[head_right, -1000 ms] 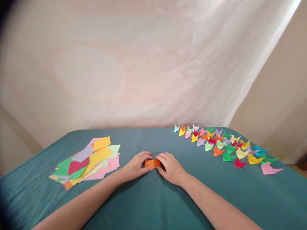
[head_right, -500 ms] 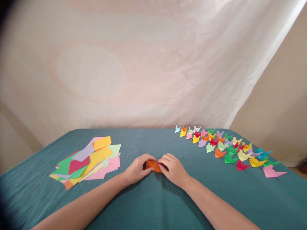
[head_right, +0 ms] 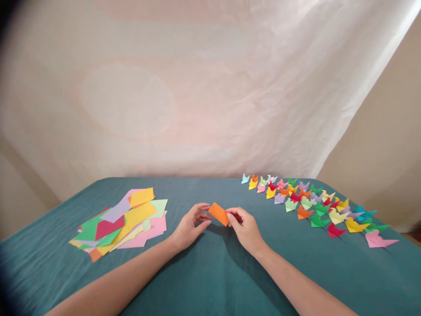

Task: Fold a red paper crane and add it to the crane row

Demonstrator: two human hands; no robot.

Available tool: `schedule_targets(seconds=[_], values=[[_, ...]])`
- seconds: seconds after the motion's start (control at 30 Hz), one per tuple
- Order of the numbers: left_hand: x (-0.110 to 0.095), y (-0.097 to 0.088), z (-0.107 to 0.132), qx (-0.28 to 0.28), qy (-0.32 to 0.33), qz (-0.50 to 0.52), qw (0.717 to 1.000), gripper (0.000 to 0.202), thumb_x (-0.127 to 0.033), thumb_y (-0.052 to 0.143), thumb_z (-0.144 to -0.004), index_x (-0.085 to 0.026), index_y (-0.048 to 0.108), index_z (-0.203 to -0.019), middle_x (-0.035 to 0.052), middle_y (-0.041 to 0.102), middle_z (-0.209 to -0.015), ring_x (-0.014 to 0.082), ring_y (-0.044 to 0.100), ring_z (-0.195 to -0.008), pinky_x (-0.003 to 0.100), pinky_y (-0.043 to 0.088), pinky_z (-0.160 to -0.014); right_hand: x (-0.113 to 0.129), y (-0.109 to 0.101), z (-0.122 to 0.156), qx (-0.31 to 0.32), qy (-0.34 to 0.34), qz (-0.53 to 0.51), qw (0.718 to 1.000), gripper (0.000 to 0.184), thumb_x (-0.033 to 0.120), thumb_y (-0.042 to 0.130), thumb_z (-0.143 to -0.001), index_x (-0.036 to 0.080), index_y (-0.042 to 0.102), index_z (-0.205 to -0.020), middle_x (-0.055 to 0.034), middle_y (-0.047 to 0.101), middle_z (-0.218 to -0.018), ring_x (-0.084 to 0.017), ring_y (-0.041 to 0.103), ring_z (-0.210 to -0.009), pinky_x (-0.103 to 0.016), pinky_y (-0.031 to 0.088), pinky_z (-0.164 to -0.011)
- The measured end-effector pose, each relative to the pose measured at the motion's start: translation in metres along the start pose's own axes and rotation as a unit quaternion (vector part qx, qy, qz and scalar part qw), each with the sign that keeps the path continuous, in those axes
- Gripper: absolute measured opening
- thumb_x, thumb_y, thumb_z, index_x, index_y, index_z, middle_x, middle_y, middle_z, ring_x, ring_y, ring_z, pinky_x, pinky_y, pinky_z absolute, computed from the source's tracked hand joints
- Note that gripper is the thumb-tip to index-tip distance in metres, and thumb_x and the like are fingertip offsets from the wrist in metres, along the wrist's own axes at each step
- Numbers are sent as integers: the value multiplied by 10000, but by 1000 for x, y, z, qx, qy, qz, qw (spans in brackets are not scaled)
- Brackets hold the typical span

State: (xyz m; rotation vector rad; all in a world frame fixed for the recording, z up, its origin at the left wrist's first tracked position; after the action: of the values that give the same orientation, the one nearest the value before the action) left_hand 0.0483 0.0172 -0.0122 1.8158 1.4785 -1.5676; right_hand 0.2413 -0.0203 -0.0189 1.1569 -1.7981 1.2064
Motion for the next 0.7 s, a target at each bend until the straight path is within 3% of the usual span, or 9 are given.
schedule_targets(seconds=[0.13, 0.43, 0.7], values=[[-1, -1, -1, -9, 15, -13, 1000, 282, -106, 493, -830, -160, 516, -1106, 84, 596, -1102, 154, 601, -965, 353, 490, -894, 5, 4, 4, 6, 22, -31, 999, 250, 366, 495, -854, 168, 612, -952, -41, 647, -786, -163, 593, -654, -287, 486, -628], [-8, -7, -4, 2, 38, -58, 998, 315, -79, 399, -842, -172, 605, -1063, 73, 598, -1141, 163, 555, -1058, 379, 437, -957, 17, 10, 11, 54, -12, -5, 998, 198, 317, 486, -850, 183, 609, -927, -36, 656, -820, -173, 606, -749, -298, 493, -700], [-8, -7, -5, 74, -27, 67, 995, 417, -16, 416, -717, -167, 653, -1025, 54, 611, -1124, 166, 591, -1006, 356, 459, -929, 16, 11, 11, 83, -18, -21, 996, 139, 263, 499, -841, 179, 570, -925, -30, 625, -846, -152, 580, -747, -273, 476, -689]])
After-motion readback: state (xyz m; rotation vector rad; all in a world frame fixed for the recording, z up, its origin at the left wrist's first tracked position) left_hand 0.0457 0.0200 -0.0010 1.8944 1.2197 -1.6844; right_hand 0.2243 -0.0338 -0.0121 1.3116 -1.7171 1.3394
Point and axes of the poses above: each hand's wrist, its own z-axis away from the middle knuckle, its own y-axis out of the palm, x = y × z, the point moved 2 cm from there along -z, towards the middle knuckle
